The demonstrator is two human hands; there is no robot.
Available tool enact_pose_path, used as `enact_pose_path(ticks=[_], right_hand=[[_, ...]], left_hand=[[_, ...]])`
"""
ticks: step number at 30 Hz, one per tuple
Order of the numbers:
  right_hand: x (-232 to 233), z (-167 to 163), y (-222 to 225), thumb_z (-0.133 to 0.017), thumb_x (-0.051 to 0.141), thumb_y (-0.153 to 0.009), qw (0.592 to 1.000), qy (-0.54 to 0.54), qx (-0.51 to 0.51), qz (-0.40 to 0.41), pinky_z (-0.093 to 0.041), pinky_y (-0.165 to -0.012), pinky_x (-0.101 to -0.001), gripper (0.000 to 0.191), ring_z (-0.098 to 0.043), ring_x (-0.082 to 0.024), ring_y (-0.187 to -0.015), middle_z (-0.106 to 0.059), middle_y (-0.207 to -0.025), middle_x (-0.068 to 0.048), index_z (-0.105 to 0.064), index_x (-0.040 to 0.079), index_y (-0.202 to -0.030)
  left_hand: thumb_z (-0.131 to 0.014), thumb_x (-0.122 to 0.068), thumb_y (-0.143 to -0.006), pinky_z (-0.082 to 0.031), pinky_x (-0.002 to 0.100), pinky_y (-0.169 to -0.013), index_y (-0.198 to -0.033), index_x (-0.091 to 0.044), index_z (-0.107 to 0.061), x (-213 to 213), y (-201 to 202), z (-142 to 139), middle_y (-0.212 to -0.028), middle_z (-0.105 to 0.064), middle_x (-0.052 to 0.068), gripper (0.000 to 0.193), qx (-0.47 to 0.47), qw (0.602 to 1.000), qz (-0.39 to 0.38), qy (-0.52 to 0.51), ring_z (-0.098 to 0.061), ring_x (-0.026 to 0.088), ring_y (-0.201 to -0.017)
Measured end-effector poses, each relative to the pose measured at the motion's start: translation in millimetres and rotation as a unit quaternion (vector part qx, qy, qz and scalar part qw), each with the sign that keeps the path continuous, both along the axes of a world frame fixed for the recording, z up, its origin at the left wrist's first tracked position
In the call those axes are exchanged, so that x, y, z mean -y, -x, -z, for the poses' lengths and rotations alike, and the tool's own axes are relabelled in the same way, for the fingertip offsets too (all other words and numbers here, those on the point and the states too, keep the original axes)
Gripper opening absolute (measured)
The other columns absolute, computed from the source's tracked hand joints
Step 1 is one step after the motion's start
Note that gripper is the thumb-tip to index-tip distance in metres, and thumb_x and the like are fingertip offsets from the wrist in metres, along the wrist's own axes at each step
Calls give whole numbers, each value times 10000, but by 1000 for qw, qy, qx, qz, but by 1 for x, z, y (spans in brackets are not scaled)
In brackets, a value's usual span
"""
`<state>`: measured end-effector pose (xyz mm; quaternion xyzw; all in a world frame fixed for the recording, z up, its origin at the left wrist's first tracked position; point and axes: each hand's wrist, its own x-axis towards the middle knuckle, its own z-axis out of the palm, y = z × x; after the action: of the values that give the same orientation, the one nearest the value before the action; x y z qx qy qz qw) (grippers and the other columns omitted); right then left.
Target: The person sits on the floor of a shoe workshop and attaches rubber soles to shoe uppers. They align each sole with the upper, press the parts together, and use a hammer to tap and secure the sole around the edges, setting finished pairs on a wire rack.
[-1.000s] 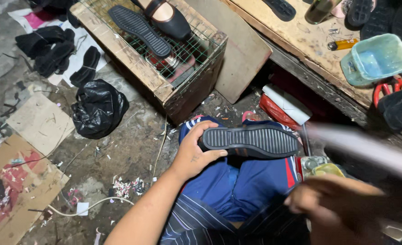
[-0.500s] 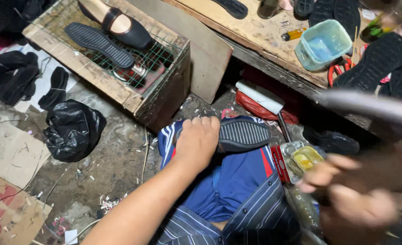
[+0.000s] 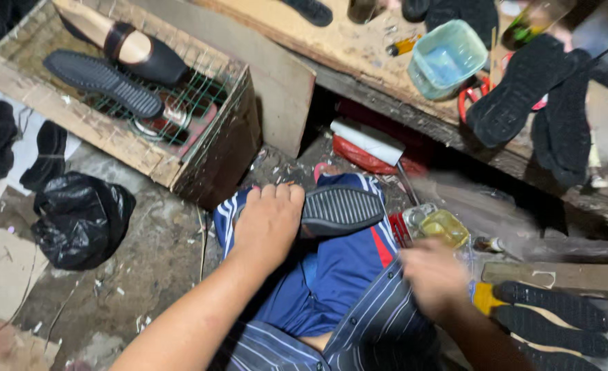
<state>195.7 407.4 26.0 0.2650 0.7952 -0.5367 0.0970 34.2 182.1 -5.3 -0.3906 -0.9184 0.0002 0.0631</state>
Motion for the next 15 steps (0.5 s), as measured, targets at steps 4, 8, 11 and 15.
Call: enact_pose_path(ticks=[4,8,11,15], right_hand=[[-27,13,-13,-645,268,-902,991,8,106,87,-460,-512,-340,292,-550,-178,-528,-621,-680,-77,-662,13,-1044],[-26,0,-36,-626,276,-925,922,109,-343,147,-516,-584,-309,239,-615,-133,-657,-623,-747,-42,-596,43,-967],[-17,5,-27,-610,275,-951,986,61,-135,81,-502,-544,-324,262,-593,-183,-566,-602,-667,-96,-576,15,-966],[-33,19,-37,-631,267,-975,982,-42,108,147,-459,-531,-362,251,-555,-223,-540,-615,-671,-117,-632,17,-990]], left_hand=[[-618,-213,-828,-499,411,-797,-1044,-84,-595,-3,1,-4,-960,-676,84,253,-1,1000,15,-21,-665,256,-911],[-620,-169,-865,-497,408,-806,-1049,-103,-595,-2,-3,-7,-986,-681,78,197,43,999,7,25,-667,258,-958],[-641,-169,-806,-501,394,-770,-1110,-59,-594,-2,-1,-8,-978,-685,89,327,8,1000,16,8,-671,256,-919],[-651,-164,-819,-499,410,-758,-1075,-93,-589,-2,1,-9,-989,-683,84,272,51,998,14,38,-669,266,-932]])
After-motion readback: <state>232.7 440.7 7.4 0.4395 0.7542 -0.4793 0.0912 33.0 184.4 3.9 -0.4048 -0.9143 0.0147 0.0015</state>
